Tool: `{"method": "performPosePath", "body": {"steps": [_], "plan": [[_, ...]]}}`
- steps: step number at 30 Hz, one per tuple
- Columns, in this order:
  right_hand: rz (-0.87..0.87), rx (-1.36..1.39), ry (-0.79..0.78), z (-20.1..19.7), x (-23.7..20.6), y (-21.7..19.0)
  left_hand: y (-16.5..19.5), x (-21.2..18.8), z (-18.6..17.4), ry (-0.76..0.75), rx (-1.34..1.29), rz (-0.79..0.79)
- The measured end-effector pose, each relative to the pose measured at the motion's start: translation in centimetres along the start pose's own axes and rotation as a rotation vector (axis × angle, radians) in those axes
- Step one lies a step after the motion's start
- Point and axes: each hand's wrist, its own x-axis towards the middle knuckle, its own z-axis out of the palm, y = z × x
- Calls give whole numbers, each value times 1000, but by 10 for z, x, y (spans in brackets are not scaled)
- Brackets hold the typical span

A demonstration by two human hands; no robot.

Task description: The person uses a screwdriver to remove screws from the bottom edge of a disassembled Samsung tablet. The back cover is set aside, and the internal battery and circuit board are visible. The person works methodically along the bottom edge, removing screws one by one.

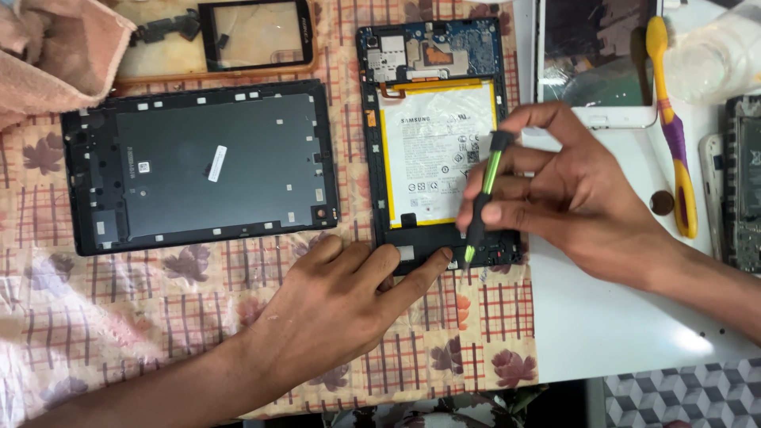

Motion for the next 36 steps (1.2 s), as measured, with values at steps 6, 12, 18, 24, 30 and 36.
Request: {"method": "performPosePath", "body": {"steps": [6,12,18,24,30,36], "plan": [[-316,-129,91,-3,-10,1,1,2,-5,-9,6,2],[-394,-264,67,3,-18,-6,-1,1,-6,15,-7,3],[-418,-299,59,0,-16,-11,-1,1,-6,23,-9,0],[-397,-284,71,0,-16,-11,0,1,-6,31,-13,-2],[-405,-298,62,0,-15,-11,0,1,-5,31,-7,-4],[-388,-302,68,-1,-17,-10,-1,0,-3,33,-1,-5]]}}
